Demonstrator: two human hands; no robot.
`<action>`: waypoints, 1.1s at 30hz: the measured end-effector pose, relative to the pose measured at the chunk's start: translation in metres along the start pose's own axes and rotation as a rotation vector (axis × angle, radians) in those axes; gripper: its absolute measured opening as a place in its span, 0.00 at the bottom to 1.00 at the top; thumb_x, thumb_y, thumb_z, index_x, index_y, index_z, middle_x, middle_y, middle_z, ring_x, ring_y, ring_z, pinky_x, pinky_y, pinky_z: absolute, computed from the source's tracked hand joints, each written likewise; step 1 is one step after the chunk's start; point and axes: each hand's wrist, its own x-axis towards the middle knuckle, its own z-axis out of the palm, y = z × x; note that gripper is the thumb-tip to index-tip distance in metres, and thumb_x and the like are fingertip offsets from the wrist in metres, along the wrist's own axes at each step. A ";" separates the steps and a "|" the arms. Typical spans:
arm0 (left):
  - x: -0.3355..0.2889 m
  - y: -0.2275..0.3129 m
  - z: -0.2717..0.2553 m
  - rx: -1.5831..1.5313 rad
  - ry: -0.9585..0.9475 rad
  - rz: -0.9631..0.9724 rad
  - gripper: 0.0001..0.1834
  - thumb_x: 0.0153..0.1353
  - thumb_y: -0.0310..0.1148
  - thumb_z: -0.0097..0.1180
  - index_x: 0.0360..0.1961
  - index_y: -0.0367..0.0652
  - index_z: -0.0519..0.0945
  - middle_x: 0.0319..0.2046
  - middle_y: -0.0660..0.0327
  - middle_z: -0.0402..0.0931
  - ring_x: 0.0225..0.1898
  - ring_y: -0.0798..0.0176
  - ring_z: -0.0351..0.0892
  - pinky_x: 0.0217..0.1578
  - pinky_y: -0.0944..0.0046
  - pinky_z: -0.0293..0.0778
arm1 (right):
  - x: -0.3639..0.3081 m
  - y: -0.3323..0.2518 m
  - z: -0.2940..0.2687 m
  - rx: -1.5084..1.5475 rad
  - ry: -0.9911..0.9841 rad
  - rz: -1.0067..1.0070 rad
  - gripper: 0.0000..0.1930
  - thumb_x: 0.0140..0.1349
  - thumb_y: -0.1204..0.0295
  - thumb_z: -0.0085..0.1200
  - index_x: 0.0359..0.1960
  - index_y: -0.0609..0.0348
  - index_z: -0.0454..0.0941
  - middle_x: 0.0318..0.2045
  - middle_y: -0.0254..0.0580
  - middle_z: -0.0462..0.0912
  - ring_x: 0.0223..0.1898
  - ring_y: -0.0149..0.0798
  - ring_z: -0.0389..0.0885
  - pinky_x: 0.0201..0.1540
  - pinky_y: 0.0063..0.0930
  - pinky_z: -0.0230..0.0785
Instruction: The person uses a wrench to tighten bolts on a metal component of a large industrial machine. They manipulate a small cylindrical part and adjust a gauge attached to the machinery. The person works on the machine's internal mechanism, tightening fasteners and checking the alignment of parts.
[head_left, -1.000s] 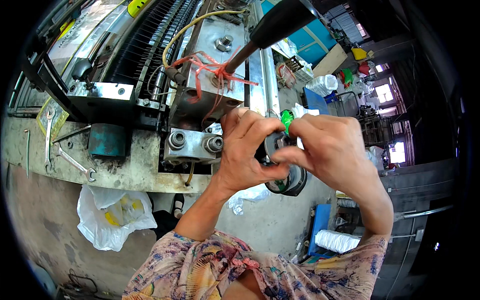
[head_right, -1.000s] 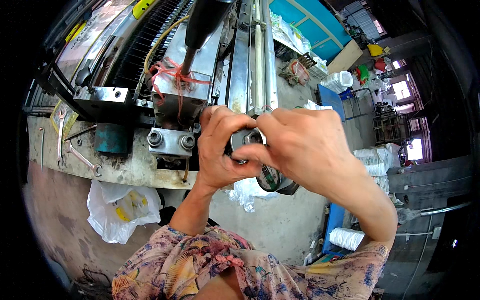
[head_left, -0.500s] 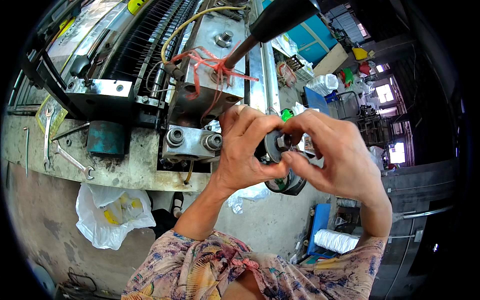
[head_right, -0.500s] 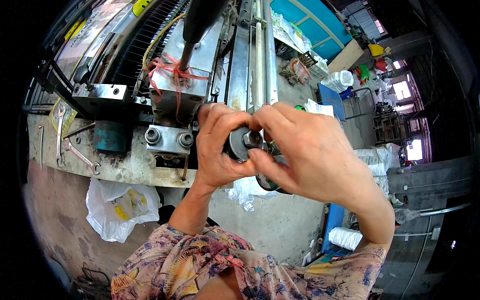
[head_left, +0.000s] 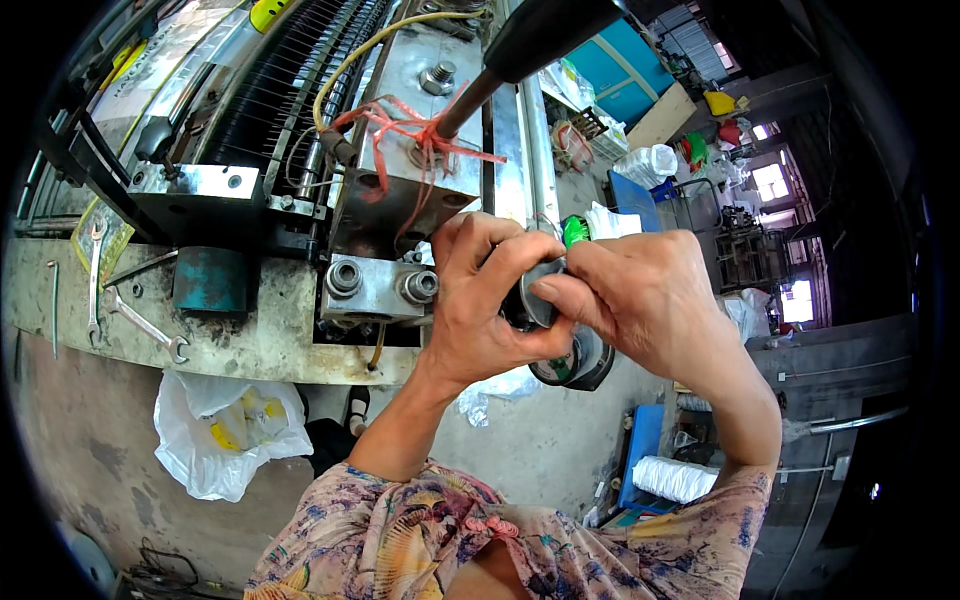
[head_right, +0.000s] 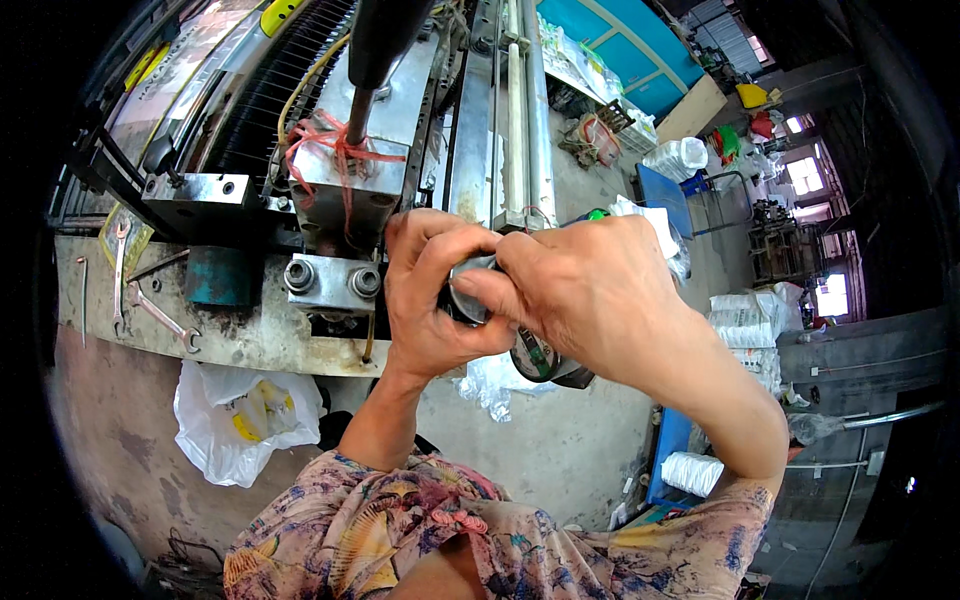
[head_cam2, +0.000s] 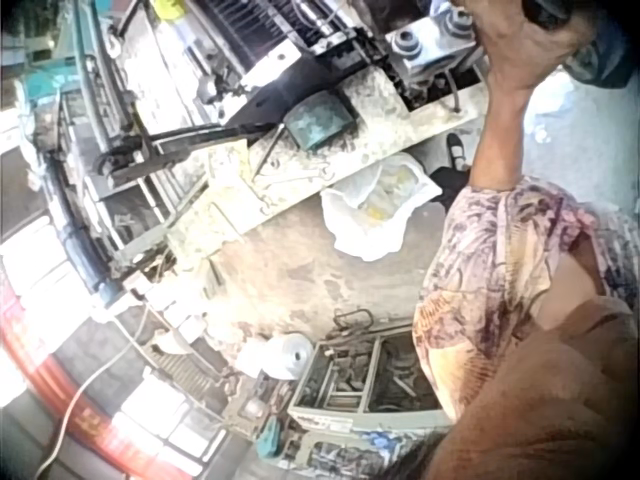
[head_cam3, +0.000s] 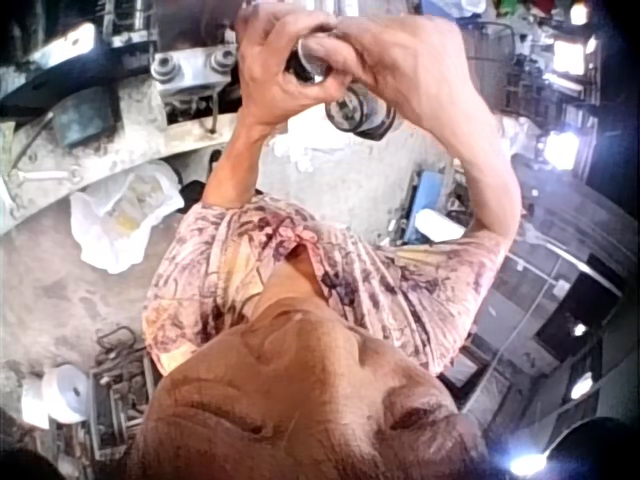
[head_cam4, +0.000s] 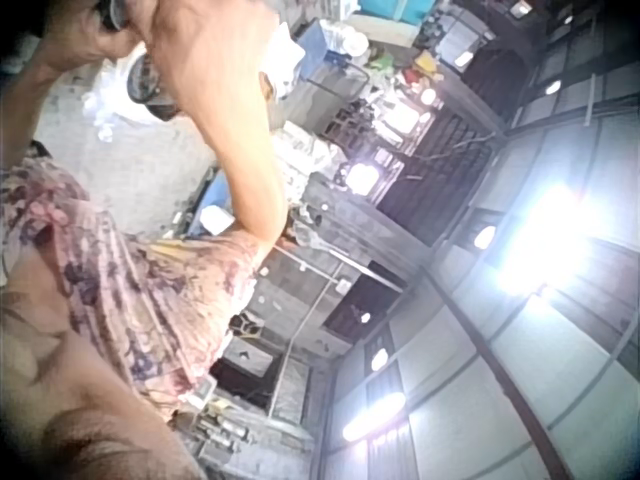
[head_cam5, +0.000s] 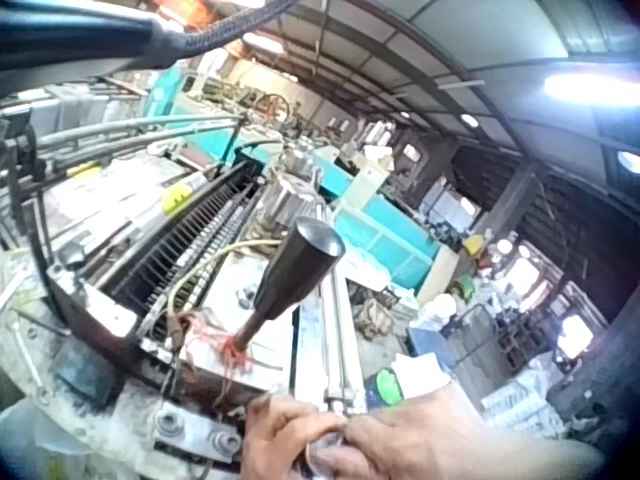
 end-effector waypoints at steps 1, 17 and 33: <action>0.000 0.001 -0.001 -0.010 -0.012 -0.005 0.29 0.32 0.36 0.71 0.43 0.48 0.79 0.34 0.64 0.70 0.39 0.57 0.70 0.47 0.56 0.61 | -0.001 0.000 -0.003 -0.008 0.015 -0.010 0.18 0.63 0.53 0.58 0.28 0.56 0.77 0.18 0.37 0.77 0.18 0.45 0.78 0.19 0.36 0.66; -0.004 -0.004 0.000 0.001 0.019 0.002 0.31 0.31 0.36 0.71 0.44 0.48 0.79 0.35 0.64 0.70 0.39 0.57 0.70 0.47 0.56 0.61 | 0.000 -0.005 0.006 0.145 0.118 0.009 0.19 0.58 0.52 0.63 0.28 0.56 0.75 0.22 0.38 0.77 0.22 0.43 0.80 0.22 0.35 0.67; -0.004 -0.003 -0.001 -0.004 -0.011 0.003 0.32 0.32 0.37 0.72 0.45 0.47 0.79 0.35 0.64 0.70 0.38 0.58 0.69 0.48 0.56 0.61 | 0.001 0.000 -0.002 -0.031 -0.048 -0.001 0.16 0.61 0.58 0.60 0.35 0.57 0.73 0.22 0.40 0.77 0.21 0.45 0.79 0.21 0.38 0.67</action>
